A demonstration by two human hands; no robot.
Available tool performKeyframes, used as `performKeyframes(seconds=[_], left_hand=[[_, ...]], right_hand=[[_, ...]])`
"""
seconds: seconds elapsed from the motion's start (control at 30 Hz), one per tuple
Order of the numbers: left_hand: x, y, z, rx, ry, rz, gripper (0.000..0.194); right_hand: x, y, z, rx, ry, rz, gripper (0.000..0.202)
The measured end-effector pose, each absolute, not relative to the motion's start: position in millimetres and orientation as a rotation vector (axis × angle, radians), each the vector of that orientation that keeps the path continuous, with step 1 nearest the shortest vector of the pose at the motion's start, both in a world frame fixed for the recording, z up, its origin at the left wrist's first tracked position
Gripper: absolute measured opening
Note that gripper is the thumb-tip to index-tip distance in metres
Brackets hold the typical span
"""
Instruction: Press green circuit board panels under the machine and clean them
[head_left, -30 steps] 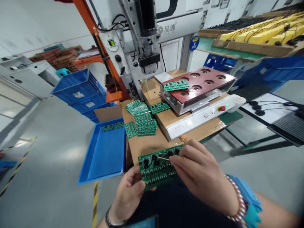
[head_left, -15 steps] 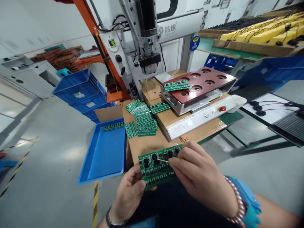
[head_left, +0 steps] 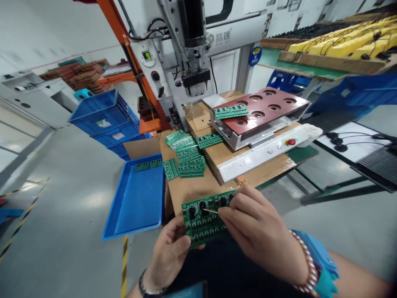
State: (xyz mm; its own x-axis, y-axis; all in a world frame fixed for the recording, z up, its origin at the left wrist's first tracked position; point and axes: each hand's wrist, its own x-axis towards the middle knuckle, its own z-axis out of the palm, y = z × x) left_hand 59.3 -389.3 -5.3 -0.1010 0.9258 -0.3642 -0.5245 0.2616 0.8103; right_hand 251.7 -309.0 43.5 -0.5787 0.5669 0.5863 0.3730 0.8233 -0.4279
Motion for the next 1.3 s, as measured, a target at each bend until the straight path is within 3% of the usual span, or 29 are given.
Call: performKeyframes(seconds=[1.3], left_hand=[[63.2, -386.3, -10.2, 0.444, 0.971, 1.351, 0.025]], right_hand=[[251.7, -308.2, 46.3, -0.708, -2.253, 0.379, 0.017]])
